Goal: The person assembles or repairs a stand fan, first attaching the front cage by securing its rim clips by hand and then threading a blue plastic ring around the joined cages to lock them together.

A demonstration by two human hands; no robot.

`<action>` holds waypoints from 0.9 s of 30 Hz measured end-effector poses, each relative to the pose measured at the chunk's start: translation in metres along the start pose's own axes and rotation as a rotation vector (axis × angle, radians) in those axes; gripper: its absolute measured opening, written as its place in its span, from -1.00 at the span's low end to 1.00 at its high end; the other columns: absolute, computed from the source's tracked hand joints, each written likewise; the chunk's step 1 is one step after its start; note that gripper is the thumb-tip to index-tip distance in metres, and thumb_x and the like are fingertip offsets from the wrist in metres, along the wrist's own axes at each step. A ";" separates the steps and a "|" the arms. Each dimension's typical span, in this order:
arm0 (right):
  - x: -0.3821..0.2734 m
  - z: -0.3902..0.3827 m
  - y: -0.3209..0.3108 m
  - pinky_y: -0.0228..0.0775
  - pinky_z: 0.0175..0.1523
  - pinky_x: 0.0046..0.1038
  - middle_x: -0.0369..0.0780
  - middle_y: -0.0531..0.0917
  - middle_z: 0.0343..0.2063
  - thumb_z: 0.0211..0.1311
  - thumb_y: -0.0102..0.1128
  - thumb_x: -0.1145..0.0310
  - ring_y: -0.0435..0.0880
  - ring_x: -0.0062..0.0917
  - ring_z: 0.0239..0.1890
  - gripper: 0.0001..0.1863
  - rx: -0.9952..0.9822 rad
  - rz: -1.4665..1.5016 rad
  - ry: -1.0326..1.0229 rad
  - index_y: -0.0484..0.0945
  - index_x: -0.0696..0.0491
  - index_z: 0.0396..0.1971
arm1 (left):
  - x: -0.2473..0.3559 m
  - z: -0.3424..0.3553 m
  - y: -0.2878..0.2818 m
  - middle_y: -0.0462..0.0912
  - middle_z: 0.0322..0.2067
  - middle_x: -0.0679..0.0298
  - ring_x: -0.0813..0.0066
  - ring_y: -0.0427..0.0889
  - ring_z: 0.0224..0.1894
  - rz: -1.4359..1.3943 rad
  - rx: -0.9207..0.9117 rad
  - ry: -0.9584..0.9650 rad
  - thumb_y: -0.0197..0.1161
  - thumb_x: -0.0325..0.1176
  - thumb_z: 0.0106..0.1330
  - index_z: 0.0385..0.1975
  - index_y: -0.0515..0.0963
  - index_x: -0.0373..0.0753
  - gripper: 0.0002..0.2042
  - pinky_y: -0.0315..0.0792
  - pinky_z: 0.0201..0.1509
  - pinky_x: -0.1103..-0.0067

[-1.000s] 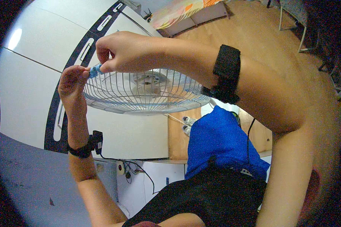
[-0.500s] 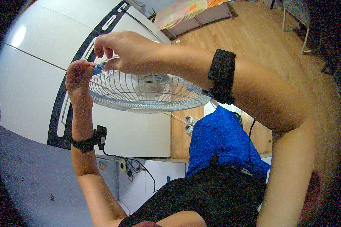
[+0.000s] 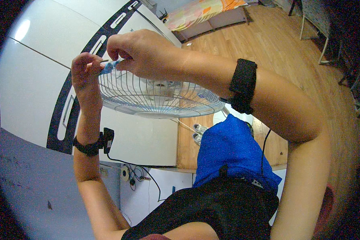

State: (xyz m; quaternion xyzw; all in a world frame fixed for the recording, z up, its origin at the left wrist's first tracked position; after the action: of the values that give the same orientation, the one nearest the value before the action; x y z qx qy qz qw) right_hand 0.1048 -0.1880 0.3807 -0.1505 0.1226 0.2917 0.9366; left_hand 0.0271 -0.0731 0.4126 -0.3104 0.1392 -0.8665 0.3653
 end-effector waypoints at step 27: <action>0.005 0.004 0.004 0.37 -0.45 -0.33 -0.11 0.55 -0.66 -0.03 0.13 0.26 0.55 -0.26 -0.58 -0.80 0.063 -0.150 0.177 0.54 0.10 -0.61 | 0.009 0.005 0.012 0.58 -0.44 0.37 0.71 0.54 -0.43 0.272 -0.046 0.091 0.22 -0.48 0.12 -0.32 0.48 -0.19 -0.86 0.40 -0.38 0.78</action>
State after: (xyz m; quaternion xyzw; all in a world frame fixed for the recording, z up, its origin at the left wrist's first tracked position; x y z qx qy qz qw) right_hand 0.1067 -0.1807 0.3821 -0.1551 0.2024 0.2026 0.9455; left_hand 0.0322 -0.0881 0.4147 -0.2575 0.2161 -0.8187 0.4655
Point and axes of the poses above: each hand's wrist, its own z-axis towards the middle knuckle, its own y-axis out of the palm, x = y × z, the point moved 9 cm from there along z, towards the middle knuckle
